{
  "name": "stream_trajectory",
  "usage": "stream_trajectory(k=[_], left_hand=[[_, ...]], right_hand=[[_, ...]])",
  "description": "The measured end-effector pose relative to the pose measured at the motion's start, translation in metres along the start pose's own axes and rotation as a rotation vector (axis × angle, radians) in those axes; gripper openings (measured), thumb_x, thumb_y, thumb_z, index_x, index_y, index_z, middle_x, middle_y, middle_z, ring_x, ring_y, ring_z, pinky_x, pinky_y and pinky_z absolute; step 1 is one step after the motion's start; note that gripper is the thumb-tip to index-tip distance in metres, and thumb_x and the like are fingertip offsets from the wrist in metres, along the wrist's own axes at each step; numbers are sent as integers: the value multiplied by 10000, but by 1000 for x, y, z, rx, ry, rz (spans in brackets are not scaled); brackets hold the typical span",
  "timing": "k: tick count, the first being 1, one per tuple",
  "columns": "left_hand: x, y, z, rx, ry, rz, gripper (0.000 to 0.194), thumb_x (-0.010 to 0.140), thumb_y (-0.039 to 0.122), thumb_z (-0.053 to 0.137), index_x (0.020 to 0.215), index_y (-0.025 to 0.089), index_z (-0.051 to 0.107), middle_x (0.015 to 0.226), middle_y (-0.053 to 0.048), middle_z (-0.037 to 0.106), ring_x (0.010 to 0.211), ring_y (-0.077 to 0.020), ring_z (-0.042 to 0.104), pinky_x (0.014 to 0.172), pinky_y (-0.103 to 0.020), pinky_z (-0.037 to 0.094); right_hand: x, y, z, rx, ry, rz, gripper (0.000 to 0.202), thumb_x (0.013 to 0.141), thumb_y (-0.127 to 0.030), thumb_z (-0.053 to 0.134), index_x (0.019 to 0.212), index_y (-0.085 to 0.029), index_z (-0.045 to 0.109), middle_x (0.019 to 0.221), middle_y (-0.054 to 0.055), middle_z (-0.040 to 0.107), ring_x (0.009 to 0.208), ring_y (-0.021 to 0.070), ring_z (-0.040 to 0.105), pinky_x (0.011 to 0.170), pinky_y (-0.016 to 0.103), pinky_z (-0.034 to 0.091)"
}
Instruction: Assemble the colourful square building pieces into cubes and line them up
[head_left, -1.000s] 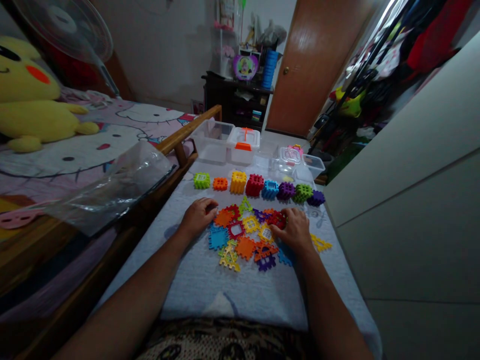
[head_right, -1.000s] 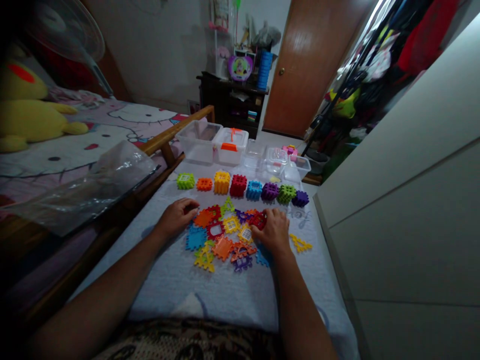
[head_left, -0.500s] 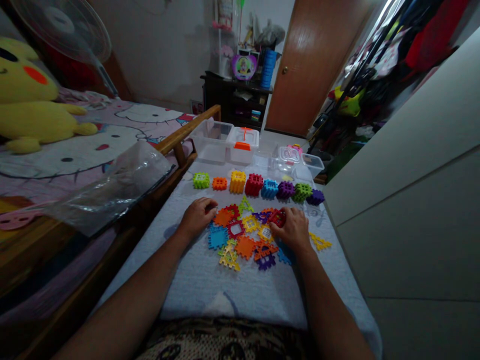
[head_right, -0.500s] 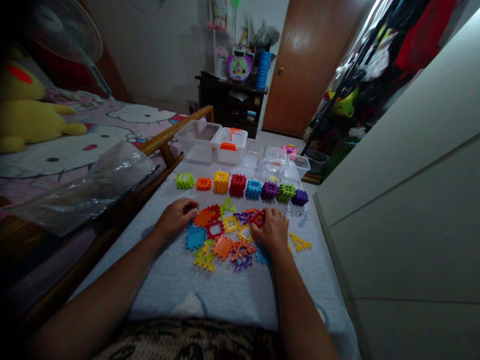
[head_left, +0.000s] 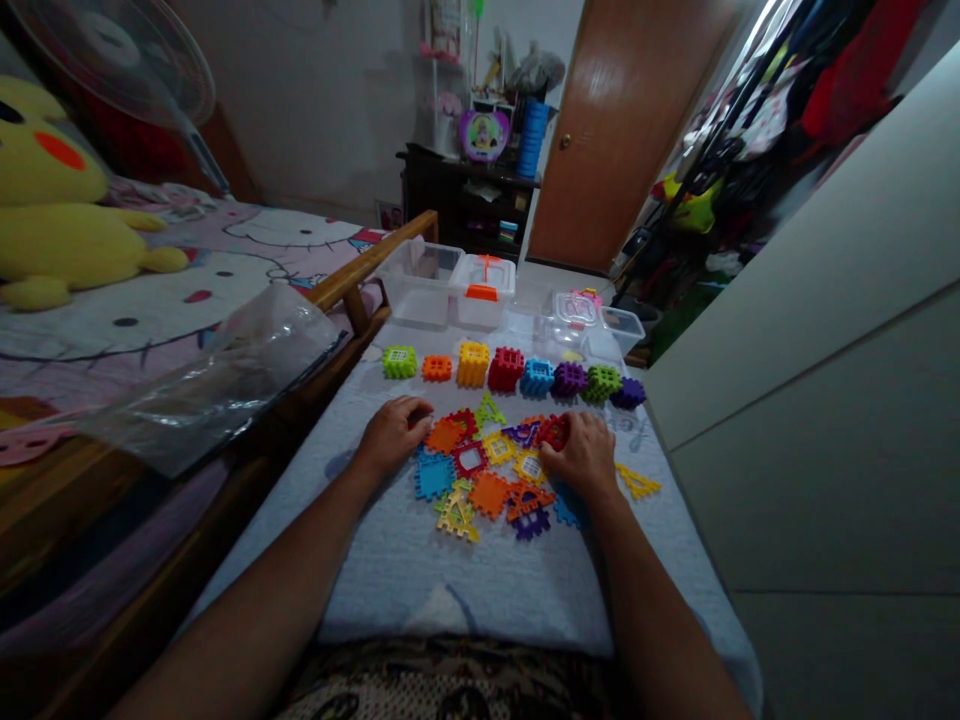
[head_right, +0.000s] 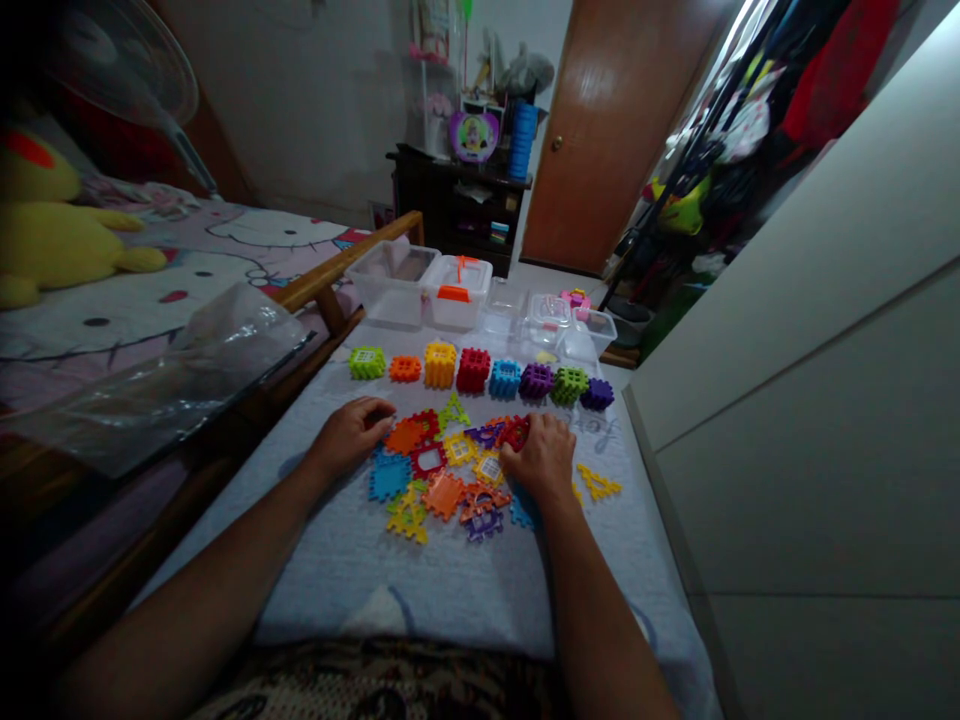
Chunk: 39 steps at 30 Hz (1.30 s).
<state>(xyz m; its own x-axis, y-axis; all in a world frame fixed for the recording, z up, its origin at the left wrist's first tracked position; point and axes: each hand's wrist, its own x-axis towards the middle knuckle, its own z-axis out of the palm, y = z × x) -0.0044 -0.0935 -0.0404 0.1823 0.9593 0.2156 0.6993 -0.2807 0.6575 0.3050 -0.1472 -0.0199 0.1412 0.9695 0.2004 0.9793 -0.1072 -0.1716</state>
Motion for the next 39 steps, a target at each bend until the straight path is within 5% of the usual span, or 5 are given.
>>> stream_trajectory(k=[8, 24, 39], left_hand=[[0, 0, 0, 7, 4, 5, 207, 787, 305, 542, 893, 197, 684, 942, -73, 708, 909, -239, 657, 893, -382, 522], [0, 2, -1, -6, 0, -3, 219, 777, 313, 541, 889, 193, 687, 946, -79, 709, 903, -240, 655, 886, -386, 525], [0, 1, -1, 0, -2, 0, 216, 784, 308, 536, 893, 194, 683, 959, -84, 715, 909, -248, 659, 872, -397, 530]], right_hand=[[0, 5, 1, -10, 4, 2, 504, 750, -485, 679, 1150, -184, 625, 1092, 135, 611, 1027, 316, 518, 845, 415, 373], [-3, 2, 0, -54, 26, 71, 514, 742, -559, 699, 1095, -193, 625, 1065, 138, 615, 1035, 329, 530, 840, 423, 378], [-1, 3, 2, -23, 14, 69, 351, 749, -449, 667, 984, -190, 641, 1016, 134, 610, 997, 324, 529, 804, 411, 375]])
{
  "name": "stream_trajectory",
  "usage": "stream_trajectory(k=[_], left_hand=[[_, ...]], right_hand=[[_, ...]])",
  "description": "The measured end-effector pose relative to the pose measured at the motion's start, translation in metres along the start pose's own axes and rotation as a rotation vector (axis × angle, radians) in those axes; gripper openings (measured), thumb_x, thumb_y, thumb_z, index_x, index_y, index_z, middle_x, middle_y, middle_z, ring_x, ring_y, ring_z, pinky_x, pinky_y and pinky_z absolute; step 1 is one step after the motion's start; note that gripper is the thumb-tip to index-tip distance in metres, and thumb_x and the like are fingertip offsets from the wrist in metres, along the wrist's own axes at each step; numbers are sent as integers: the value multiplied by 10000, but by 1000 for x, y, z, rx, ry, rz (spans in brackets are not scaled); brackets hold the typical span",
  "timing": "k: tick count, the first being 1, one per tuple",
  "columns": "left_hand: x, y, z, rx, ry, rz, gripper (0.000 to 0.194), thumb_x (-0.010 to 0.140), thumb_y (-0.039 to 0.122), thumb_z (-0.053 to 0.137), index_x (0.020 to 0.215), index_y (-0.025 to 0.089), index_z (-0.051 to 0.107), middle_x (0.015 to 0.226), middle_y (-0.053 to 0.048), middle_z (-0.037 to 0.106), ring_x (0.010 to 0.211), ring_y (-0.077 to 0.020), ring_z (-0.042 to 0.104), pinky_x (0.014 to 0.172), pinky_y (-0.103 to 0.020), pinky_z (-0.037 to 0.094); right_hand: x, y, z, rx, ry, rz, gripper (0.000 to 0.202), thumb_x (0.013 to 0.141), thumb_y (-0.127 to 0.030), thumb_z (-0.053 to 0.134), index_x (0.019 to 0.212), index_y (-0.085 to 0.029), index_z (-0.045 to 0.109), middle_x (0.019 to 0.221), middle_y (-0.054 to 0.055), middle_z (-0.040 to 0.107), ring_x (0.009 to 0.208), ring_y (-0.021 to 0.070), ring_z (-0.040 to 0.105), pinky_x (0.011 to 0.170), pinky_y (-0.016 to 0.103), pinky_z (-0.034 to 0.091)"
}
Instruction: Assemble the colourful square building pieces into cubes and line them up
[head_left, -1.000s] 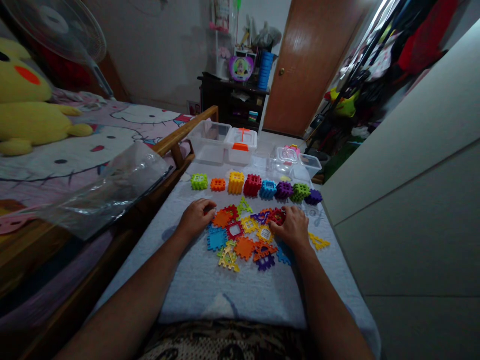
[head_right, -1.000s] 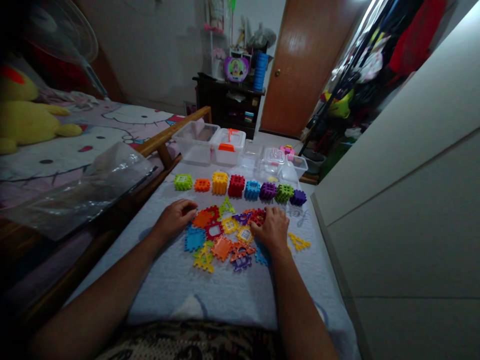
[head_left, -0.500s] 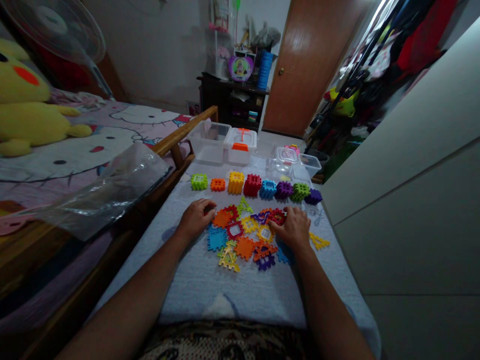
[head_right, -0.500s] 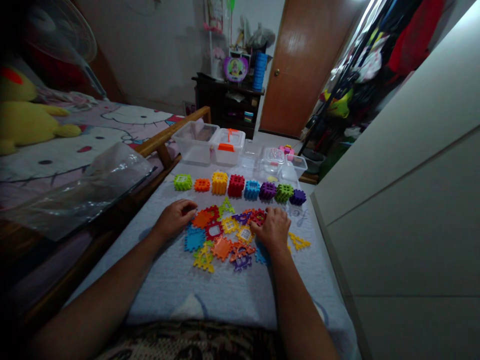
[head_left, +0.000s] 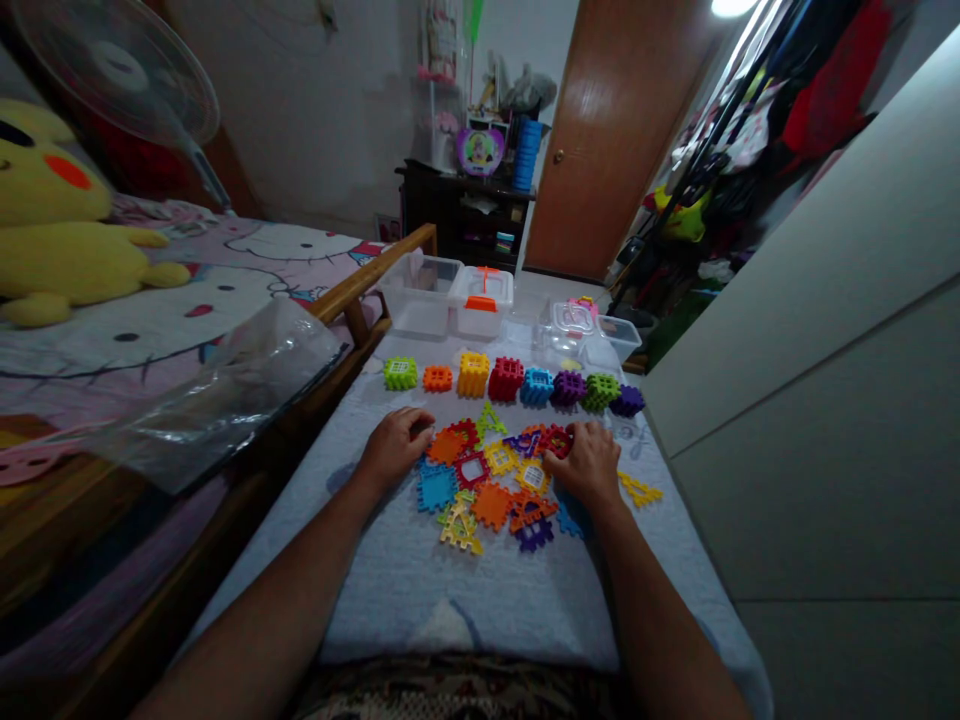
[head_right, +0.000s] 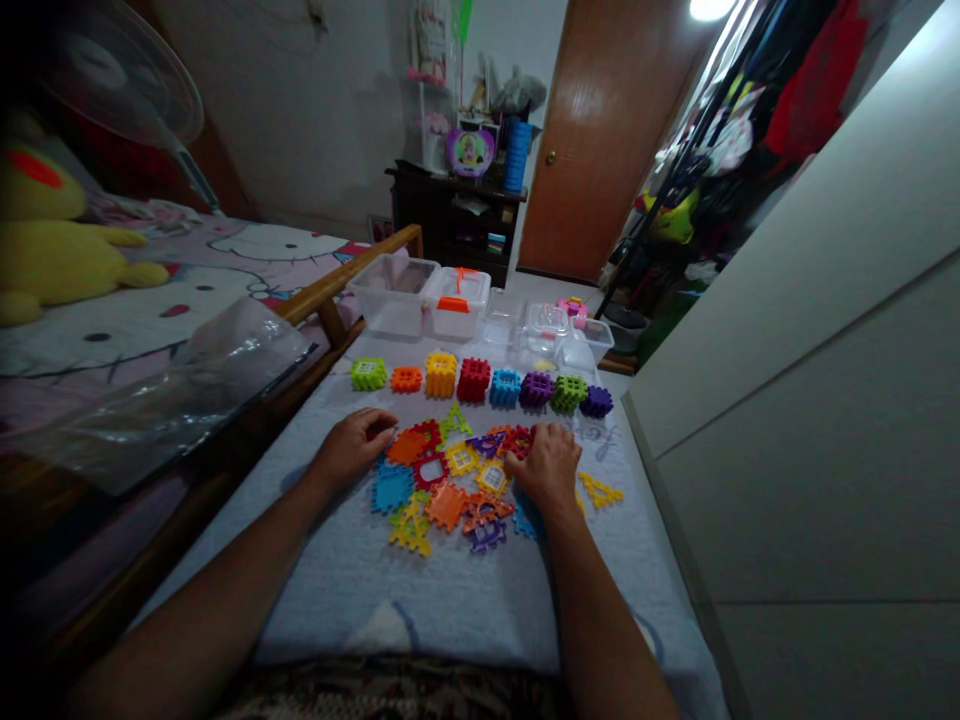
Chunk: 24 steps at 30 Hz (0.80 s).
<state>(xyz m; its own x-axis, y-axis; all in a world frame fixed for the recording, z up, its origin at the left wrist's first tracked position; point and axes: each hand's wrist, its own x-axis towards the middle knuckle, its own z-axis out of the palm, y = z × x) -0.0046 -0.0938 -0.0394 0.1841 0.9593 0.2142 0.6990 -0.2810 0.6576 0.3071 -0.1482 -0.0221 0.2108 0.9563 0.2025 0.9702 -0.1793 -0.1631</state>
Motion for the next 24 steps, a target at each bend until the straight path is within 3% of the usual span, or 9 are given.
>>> stream_trajectory(k=[5, 9, 15, 19, 24], left_hand=[[0, -1, 0, -13, 2, 3, 203, 782, 303, 537, 888, 203, 678, 945, -73, 714, 914, -242, 658, 865, -385, 532], [0, 0, -1, 5, 4, 13, 192, 785, 296, 538, 879, 204, 678, 935, -70, 709, 914, -244, 656, 875, -390, 526], [-1, 2, -1, 5, 2, 15, 201, 791, 277, 526, 887, 185, 677, 936, -84, 703, 915, -250, 652, 887, -406, 514], [-1, 2, -2, -8, -6, -1, 203, 800, 275, 528, 900, 183, 678, 952, -86, 701, 921, -245, 655, 864, -386, 524], [-1, 4, -3, -8, -3, 4, 169, 804, 266, 540, 883, 204, 675, 934, -65, 705, 909, -234, 655, 859, -372, 522]], right_hand=[[2, 4, -6, 111, 75, -36, 348, 728, -422, 664, 990, -197, 629, 992, 101, 605, 977, 296, 519, 817, 395, 364], [16, -1, -23, 231, 42, -185, 348, 703, -416, 680, 977, -211, 619, 991, 72, 605, 957, 266, 529, 833, 369, 376], [81, -36, -44, 246, 8, -426, 402, 712, -404, 702, 1045, -190, 634, 1051, 92, 612, 1007, 272, 525, 895, 365, 386], [121, -58, -40, 195, -63, -447, 405, 719, -378, 708, 1073, -189, 646, 1076, 85, 614, 1028, 267, 525, 898, 363, 393], [140, -68, -33, 129, -147, -455, 436, 728, -367, 711, 1115, -173, 655, 1079, 88, 614, 1029, 255, 533, 877, 348, 414]])
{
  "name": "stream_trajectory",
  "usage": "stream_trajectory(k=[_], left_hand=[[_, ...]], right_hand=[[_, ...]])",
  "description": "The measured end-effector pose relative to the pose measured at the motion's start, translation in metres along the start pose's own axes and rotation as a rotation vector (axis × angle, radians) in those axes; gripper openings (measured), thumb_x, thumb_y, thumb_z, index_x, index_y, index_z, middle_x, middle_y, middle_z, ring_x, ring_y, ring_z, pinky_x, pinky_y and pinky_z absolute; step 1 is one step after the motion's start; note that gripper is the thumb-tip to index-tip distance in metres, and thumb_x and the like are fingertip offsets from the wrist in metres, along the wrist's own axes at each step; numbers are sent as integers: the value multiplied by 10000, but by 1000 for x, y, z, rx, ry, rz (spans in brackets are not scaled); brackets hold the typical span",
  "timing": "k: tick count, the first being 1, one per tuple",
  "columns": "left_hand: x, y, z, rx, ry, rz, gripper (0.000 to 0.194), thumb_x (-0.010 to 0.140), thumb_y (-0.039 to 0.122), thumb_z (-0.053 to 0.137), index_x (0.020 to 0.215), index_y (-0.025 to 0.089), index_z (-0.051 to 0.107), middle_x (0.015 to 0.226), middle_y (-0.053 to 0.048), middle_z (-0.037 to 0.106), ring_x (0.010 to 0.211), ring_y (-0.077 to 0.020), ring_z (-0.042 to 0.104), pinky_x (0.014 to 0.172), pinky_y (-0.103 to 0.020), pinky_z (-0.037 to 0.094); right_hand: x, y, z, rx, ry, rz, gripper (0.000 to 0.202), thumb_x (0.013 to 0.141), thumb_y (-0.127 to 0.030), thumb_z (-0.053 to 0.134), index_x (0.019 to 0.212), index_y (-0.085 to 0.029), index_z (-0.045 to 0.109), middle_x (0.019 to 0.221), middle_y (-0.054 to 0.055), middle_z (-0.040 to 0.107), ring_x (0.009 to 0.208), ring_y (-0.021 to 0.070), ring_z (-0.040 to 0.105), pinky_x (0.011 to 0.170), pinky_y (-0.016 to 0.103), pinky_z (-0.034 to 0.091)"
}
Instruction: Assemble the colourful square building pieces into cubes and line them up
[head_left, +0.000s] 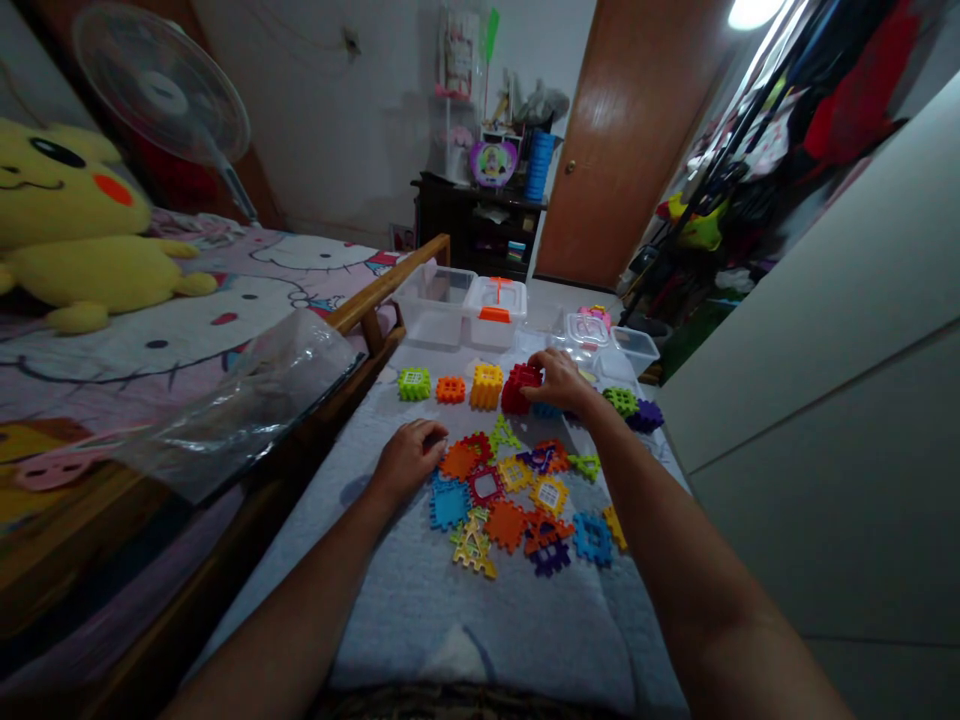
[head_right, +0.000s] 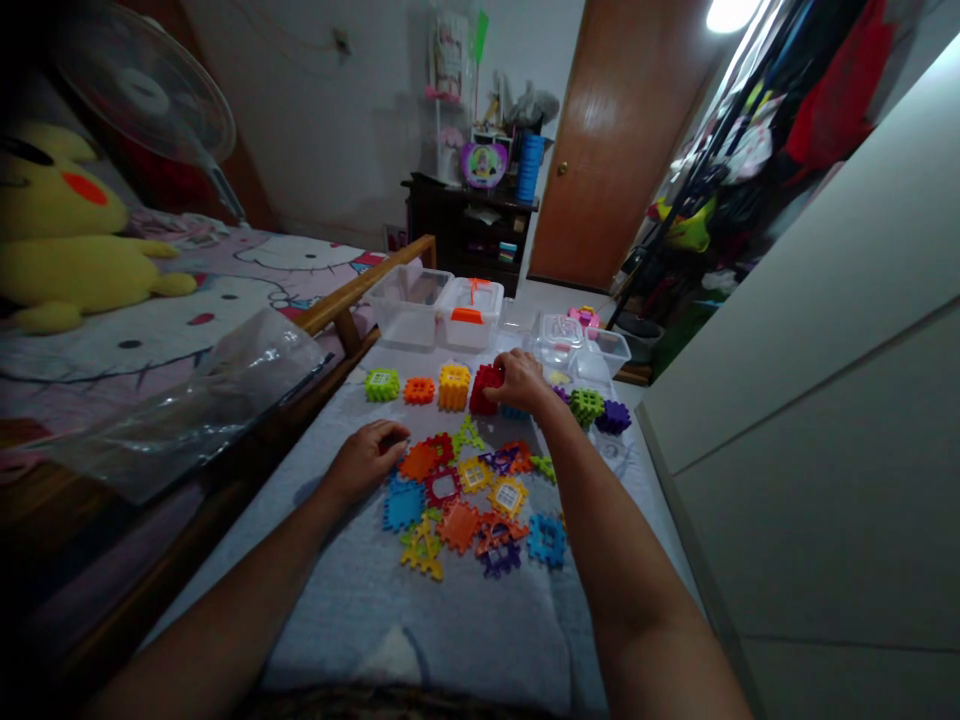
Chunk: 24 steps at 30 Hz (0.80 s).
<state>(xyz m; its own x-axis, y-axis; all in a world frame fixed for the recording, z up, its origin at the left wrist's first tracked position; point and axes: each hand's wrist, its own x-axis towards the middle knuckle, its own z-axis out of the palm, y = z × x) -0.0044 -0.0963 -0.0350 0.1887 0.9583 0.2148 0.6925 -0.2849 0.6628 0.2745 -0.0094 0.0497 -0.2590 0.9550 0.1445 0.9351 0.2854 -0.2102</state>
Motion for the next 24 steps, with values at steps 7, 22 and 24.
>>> stream_trajectory(k=[7, 22, 24], left_hand=[[0, -2, 1, 1, -19, -1, 175, 818, 256, 539, 911, 193, 673, 959, -71, 702, 932, -236, 648, 877, -378, 515], [-7, 6, 3, 229, -136, 172, 263, 872, 316, 582, 1086, 202, 682, 1160, -93, 678, 1101, -276, 583, 993, -440, 438], [-7, 4, 4, 216, -139, 176, 273, 833, 324, 631, 1068, 195, 683, 1162, -97, 666, 1102, -284, 579, 990, -446, 437]], right_hand=[[4, 6, 3, 1, -18, -18, 528, 717, -377, 751, 1197, -187, 641, 1181, 126, 611, 1110, 319, 531, 939, 438, 431], [-141, -15, 30, 209, -37, -149, 289, 830, -240, 654, 1115, -193, 651, 1093, 103, 669, 1039, 258, 584, 919, 385, 449], [-142, -17, 42, 162, -14, -120, 296, 810, -197, 644, 1104, -181, 658, 1127, 114, 665, 1058, 268, 562, 936, 395, 424]])
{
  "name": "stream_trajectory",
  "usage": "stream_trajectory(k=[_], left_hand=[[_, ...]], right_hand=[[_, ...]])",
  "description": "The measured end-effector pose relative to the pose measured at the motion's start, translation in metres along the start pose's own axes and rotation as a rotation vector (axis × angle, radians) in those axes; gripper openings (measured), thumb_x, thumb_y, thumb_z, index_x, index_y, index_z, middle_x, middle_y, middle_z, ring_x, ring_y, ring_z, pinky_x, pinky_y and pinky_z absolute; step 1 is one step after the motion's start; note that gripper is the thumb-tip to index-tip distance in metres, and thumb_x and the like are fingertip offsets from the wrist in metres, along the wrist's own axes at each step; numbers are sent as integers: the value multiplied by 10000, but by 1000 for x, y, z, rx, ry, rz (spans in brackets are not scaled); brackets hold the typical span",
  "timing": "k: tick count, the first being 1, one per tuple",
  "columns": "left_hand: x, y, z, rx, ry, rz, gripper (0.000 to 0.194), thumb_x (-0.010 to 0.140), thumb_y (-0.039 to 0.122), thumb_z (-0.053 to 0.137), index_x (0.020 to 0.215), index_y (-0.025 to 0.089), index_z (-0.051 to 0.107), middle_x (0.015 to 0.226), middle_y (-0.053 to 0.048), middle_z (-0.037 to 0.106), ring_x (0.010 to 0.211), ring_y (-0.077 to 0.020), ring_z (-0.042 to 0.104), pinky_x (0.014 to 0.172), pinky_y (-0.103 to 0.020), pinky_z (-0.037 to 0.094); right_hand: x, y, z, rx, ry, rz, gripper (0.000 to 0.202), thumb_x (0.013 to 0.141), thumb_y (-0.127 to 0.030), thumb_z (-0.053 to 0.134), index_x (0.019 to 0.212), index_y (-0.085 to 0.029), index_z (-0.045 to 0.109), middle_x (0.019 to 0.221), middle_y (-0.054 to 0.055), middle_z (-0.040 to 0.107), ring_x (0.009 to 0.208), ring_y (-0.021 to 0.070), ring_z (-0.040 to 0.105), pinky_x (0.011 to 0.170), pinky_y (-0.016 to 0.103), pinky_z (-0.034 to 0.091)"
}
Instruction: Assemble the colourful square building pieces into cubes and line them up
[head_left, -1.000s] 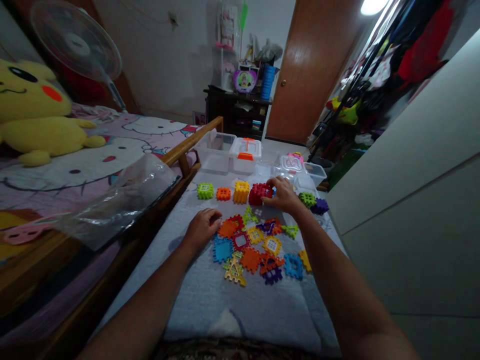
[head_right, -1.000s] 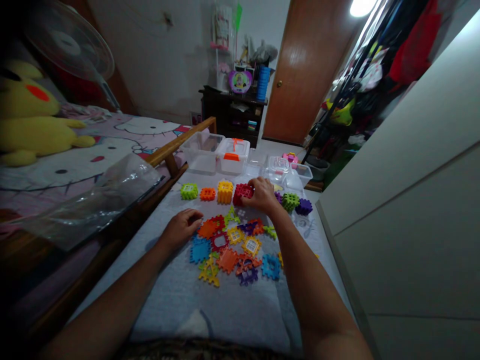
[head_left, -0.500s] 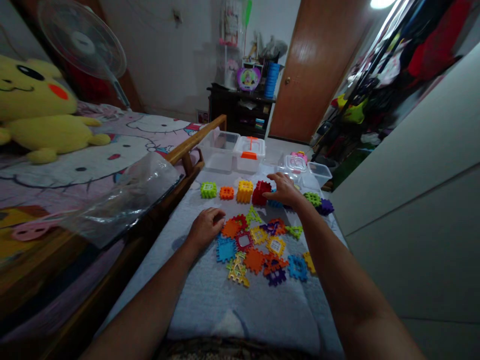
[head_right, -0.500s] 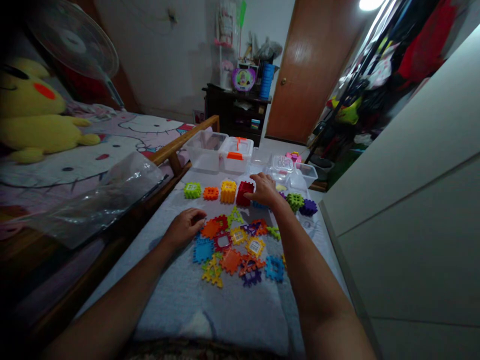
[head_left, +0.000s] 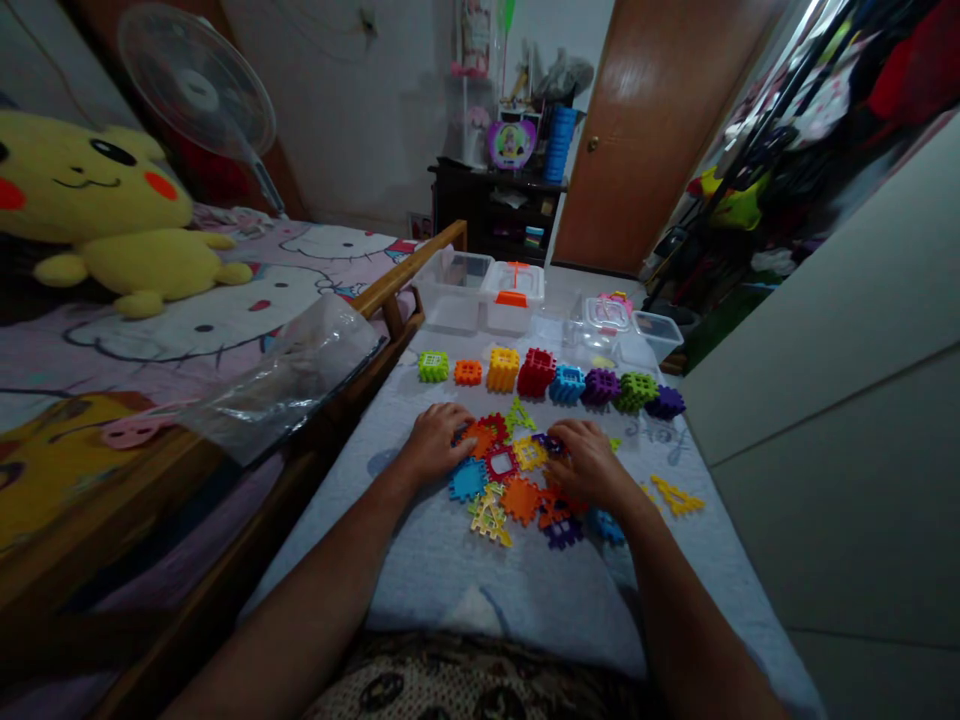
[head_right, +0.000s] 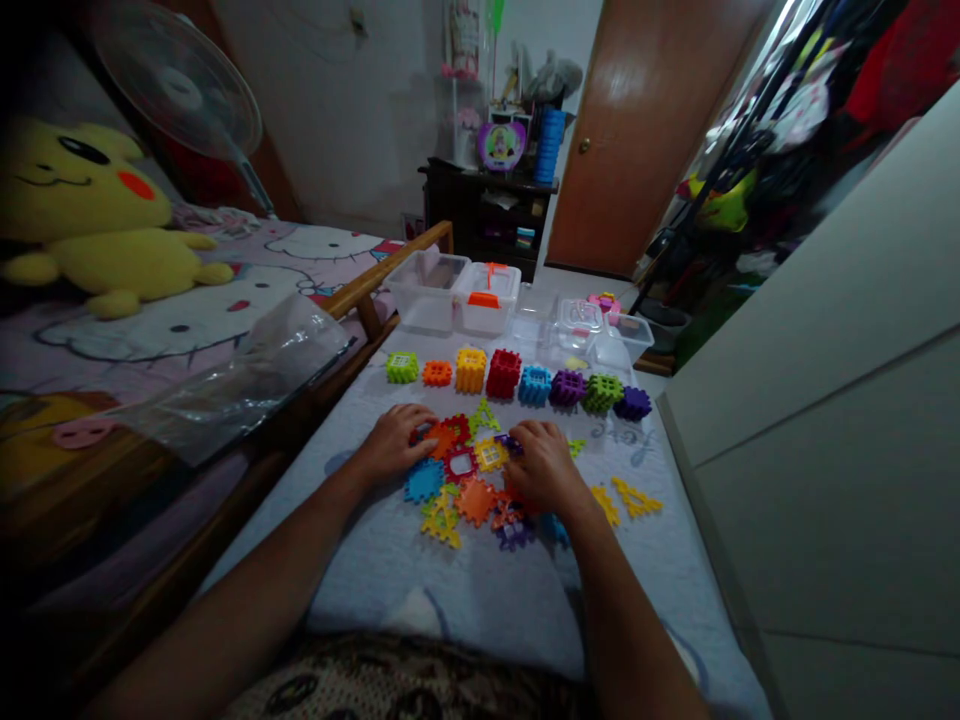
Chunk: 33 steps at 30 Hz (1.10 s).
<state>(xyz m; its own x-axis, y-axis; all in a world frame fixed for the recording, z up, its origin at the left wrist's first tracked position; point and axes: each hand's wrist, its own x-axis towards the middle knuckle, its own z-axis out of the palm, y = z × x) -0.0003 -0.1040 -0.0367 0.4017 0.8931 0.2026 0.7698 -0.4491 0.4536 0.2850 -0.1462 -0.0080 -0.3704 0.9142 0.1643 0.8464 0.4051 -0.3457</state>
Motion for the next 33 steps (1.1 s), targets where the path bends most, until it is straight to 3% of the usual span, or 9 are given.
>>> stream_trajectory(k=[7, 14, 17, 19, 23, 25, 29, 33], left_hand=[[2, 4, -6, -127, 43, -24, 159, 755, 291, 682, 882, 202, 646, 996, -64, 665, 1006, -264, 595, 932, -424, 460], [-1, 14, -14, -378, 184, -176, 59, 799, 273, 622, 804, 226, 587, 824, 0, 644, 790, -192, 615, 733, -320, 489], [-1, 15, -14, -306, 308, -168, 58, 799, 238, 617, 773, 227, 566, 823, -6, 635, 834, -204, 610, 776, -334, 481], [0, 15, -14, -224, 337, -130, 83, 782, 189, 617, 751, 224, 549, 824, -15, 627, 872, -218, 599, 826, -353, 472], [1, 17, -11, -94, 272, -54, 133, 753, 118, 622, 744, 217, 534, 829, -30, 617, 901, -237, 568, 861, -377, 454], [1, 18, -10, -65, 187, -3, 130, 749, 154, 676, 770, 212, 562, 864, -38, 621, 922, -246, 560, 873, -387, 449], [-1, 17, -11, -93, 23, 119, 330, 677, 367, 838, 889, 216, 635, 1058, -60, 643, 1052, -271, 549, 966, -416, 422], [-2, 15, -13, -108, 3, 133, 456, 684, 451, 831, 1034, 226, 644, 1163, -70, 646, 1143, -279, 532, 1040, -429, 385]], right_hand=[[2, 9, 20, -44, 92, 48, 286, 799, -143, 590, 1065, -174, 690, 1083, 120, 664, 1012, 272, 541, 896, 391, 408], [-2, 11, 12, 23, 152, 52, 245, 810, -136, 602, 1036, -172, 688, 1065, 114, 650, 1025, 272, 525, 917, 404, 399], [-4, -4, 5, 92, 90, -52, 118, 831, -210, 642, 939, -190, 686, 1026, 92, 623, 999, 253, 518, 899, 393, 401], [-6, -17, 2, 91, -1, -119, 141, 808, -312, 712, 894, -205, 682, 995, 76, 603, 975, 250, 508, 887, 397, 396], [-10, -36, 3, 3, -127, -149, 472, 649, -572, 827, 898, -204, 667, 971, 76, 580, 959, 275, 479, 872, 422, 389], [-10, -40, 4, -18, -148, -150, 506, 646, -604, 818, 895, -195, 654, 970, 80, 575, 960, 276, 470, 873, 423, 389], [-9, -41, 3, 42, -165, -163, 321, 742, -437, 787, 868, -189, 625, 968, 72, 577, 951, 249, 471, 878, 402, 399], [-7, -35, 2, 157, -141, -177, 110, 778, -194, 699, 814, -201, 595, 954, 54, 590, 931, 223, 496, 868, 384, 417]])
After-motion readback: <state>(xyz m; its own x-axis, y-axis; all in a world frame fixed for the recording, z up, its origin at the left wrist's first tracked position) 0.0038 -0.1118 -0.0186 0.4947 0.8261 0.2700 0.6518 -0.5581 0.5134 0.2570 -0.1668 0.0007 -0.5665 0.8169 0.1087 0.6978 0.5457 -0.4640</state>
